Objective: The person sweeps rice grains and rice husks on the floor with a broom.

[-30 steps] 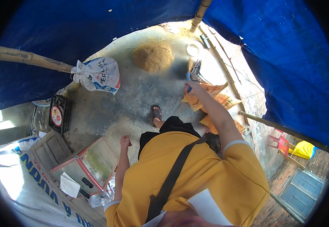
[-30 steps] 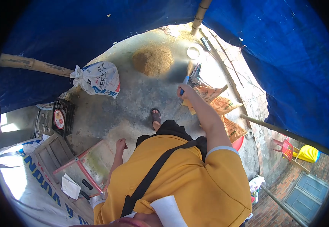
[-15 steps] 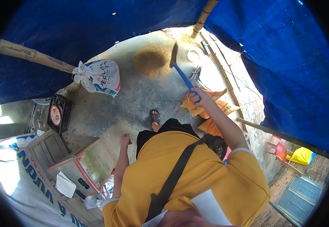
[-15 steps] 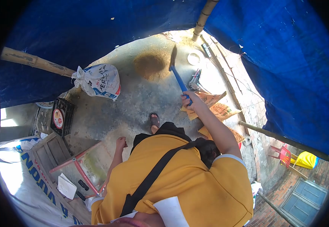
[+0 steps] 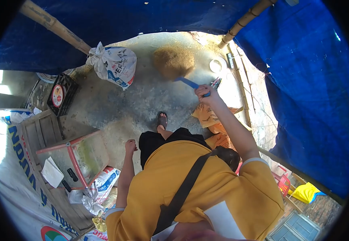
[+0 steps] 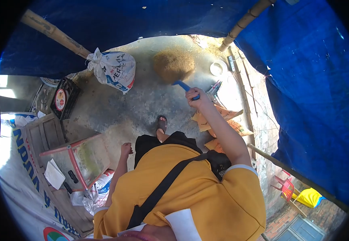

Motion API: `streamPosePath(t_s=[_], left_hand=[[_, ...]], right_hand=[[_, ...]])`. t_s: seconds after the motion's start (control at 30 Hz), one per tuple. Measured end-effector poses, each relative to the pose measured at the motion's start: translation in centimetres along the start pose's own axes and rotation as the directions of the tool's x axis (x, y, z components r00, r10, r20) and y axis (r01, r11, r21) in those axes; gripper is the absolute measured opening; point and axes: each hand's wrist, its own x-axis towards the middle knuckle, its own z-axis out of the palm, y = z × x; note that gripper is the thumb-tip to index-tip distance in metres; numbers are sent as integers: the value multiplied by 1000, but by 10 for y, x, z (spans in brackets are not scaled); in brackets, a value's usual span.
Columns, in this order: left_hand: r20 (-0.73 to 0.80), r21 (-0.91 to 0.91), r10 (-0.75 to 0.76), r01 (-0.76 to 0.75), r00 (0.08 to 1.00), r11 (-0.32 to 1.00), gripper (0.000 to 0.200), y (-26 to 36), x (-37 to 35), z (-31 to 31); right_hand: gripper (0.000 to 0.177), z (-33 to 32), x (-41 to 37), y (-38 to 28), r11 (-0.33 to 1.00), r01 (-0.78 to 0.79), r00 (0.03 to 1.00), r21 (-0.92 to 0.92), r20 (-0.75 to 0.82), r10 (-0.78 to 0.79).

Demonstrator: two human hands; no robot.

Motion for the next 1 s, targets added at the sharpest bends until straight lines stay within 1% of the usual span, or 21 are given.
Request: streamPosePath(t_s=[0.03,0.07,0.13,0.17,0.2,0.3,0.33,0.4,0.47,0.53,0.57,0.6,0.63,0.67,0.73,0.8,0.83,0.87,0.93,0.97,1.0], left_hand=[[-9,-14,-11,11,1000,1000,18,-9,-4,-1],[-14,-17,-12,12,1000,1000,18,-17,-8,-3],[-26,-25,-13,13,1000,1000,18,-28,-15,-6],[-37,-36,-32,31,999,999,19,-33,-19,-6],[-50,-50,-53,51,997,997,19,-39,-22,-6],[-69,-144,-60,50,996,988,19,-54,-26,-4],[-80,-171,-71,57,994,984,19,-56,-30,-3],[-115,-226,-65,37,991,973,19,-60,-39,1],[-137,-280,-76,35,988,959,19,-66,-48,5],[-159,-334,-92,34,983,942,19,-77,-59,11],[-173,-348,-93,27,981,937,19,-85,-65,13],[-188,-359,-93,20,978,933,19,-94,-73,16],[-199,-382,-112,28,973,924,19,-104,-82,19],[-213,-405,-120,24,970,914,19,-114,-92,22],[-231,-426,-123,13,965,904,19,-137,-108,28],[-213,-481,-185,62,959,874,19,-168,-122,36],[-221,-489,-189,59,957,870,19,-184,-130,41],[-231,-504,-188,48,955,862,18,-202,-139,46],[-245,-519,-191,38,951,854,18,-236,-154,56],[-247,-508,-199,48,949,860,17,-252,-159,61],[-247,-498,-208,60,946,865,17,-266,-166,67]], right_hand=[[13,4,-7,2,999,-33,998,5,47,33],[13,8,-13,7,999,-43,998,-4,37,44],[18,11,-29,22,998,-16,998,-54,63,19],[23,8,-34,24,998,-18,996,-53,85,22],[23,5,-39,28,998,-25,996,-65,79,31],[23,-6,-45,35,989,64,998,-132,3,-64],[23,-11,-44,37,986,48,999,-157,-8,-50],[25,-22,-38,40,994,22,994,-106,-105,-33],[23,-38,-17,35,991,-17,986,-134,-170,-6],[19,-56,9,26,987,-81,926,-136,-376,24],[10,-67,29,16,980,-111,902,-168,-431,29],[10,-63,36,25,973,-132,893,-190,-449,33],[9,-57,43,43,963,-160,911,-219,-409,58],[12,-51,47,57,952,-184,927,-243,-365,86],[20,-30,49,68,950,-281,910,-138,-352,218],[19,-23,32,76,955,-251,964,-159,-128,232],[12,-25,27,76,959,-198,979,-200,-78,186],[12,-32,22,77,956,-208,977,-206,-83,195],[8,-46,-4,101,908,-250,968,-337,-103,228],[9,-62,-8,109,858,-299,953,-418,-83,291],[9,-80,-15,122,855,-302,952,-421,-87,293]])
